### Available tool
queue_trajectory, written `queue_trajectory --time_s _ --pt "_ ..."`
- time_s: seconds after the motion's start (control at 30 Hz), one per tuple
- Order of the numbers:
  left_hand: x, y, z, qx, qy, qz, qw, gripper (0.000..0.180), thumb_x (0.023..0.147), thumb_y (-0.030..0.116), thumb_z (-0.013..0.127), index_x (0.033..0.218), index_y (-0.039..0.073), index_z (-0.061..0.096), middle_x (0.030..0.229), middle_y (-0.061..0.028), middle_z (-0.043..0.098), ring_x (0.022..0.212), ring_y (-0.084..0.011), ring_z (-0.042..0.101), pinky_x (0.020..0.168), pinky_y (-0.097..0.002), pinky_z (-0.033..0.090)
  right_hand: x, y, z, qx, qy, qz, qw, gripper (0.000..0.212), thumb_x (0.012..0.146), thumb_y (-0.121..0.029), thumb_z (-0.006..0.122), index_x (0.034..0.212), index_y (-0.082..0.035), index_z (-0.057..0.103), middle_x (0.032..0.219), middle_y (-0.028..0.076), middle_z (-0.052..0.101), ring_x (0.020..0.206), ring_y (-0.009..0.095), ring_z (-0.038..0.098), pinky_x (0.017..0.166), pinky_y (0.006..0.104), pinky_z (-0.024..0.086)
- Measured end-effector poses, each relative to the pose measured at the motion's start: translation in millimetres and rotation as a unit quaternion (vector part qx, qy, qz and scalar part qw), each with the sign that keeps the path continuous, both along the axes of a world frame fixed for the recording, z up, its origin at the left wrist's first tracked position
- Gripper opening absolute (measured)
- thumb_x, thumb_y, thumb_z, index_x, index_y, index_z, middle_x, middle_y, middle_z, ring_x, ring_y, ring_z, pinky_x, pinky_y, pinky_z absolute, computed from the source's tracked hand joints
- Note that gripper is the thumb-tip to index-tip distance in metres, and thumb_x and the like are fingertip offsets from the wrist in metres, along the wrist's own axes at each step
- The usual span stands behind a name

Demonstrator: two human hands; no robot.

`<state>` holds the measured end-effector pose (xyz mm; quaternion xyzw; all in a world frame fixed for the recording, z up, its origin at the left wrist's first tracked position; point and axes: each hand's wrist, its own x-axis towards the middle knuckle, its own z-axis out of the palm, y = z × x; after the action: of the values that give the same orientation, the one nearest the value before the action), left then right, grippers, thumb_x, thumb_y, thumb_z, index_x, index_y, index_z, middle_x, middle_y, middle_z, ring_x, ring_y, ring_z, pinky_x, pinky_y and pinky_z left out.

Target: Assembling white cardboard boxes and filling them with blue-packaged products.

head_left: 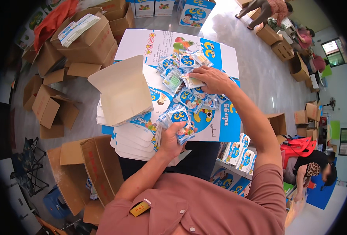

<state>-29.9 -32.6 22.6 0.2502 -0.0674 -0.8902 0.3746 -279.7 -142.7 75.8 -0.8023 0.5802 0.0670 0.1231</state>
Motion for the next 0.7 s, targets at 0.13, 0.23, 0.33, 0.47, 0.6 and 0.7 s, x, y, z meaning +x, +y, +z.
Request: queue_trajectory --time_s 0.13,0.23,0.33,0.47,0.6,0.7 --pt "-5 -1 -2 -0.01 -0.009 -0.001 1.0 0.044 0.088 0.009 0.061 0.13 -0.002 0.051 0.121 -0.0147 0.063 0.107 -0.0269 0.069 0.091 -0.0438 0.061 -12 -3 -12 -0.063 -0.004 0.039 0.997 0.058 0.081 -0.006 0.076 0.136 -0.021 0.064 0.135 0.004 0.065 0.126 0.026 0.058 0.103 0.0419 0.052" --pt "-7 -3 2 -0.043 -0.042 0.026 0.998 0.042 0.089 0.009 0.061 0.129 -0.002 0.052 0.119 -0.015 0.064 0.103 -0.0265 0.07 0.09 -0.0431 0.061 -22 18 -6 -0.144 -0.106 -0.045 0.983 0.038 0.089 -0.009 0.071 0.127 -0.014 0.069 0.119 0.012 0.072 0.112 0.031 0.065 0.096 0.0426 0.053" --pt "-12 -6 -1 -0.053 -0.053 0.056 0.996 0.042 0.089 0.008 0.062 0.128 -0.001 0.052 0.117 -0.015 0.065 0.101 -0.0255 0.071 0.088 -0.0413 0.062 -21 30 -4 -0.15 -0.175 -0.086 0.969 0.03 0.093 -0.011 0.067 0.122 -0.01 0.07 0.111 0.016 0.072 0.106 0.034 0.067 0.093 0.0427 0.053" --pt "-17 -6 -5 -0.046 -0.051 0.092 0.993 0.041 0.087 0.004 0.063 0.126 0.0 0.052 0.115 -0.0147 0.067 0.1 -0.0238 0.071 0.086 -0.0381 0.062 -11 49 7 -0.15 -0.213 -0.156 0.953 0.025 0.094 -0.01 0.067 0.118 -0.007 0.071 0.107 0.018 0.072 0.104 0.036 0.068 0.092 0.0419 0.053" --pt "-17 1 -5 -0.047 -0.073 0.085 0.993 0.039 0.087 0.004 0.063 0.125 0.0 0.053 0.113 -0.0147 0.067 0.098 -0.0232 0.072 0.086 -0.0371 0.062 -11 47 0 -0.2 -0.175 -0.126 0.956 0.031 0.09 -0.008 0.068 0.122 -0.009 0.069 0.111 0.015 0.072 0.107 0.035 0.067 0.093 0.0425 0.053" --pt "-13 6 -5 -0.035 -0.086 0.076 0.993 0.038 0.087 0.004 0.063 0.124 0.0 0.053 0.112 -0.0145 0.068 0.098 -0.0228 0.072 0.086 -0.0366 0.062 -6 25 -7 -0.174 -0.1 -0.041 0.979 0.038 0.087 -0.008 0.068 0.125 -0.012 0.068 0.118 0.011 0.071 0.11 0.033 0.066 0.094 0.0434 0.052"
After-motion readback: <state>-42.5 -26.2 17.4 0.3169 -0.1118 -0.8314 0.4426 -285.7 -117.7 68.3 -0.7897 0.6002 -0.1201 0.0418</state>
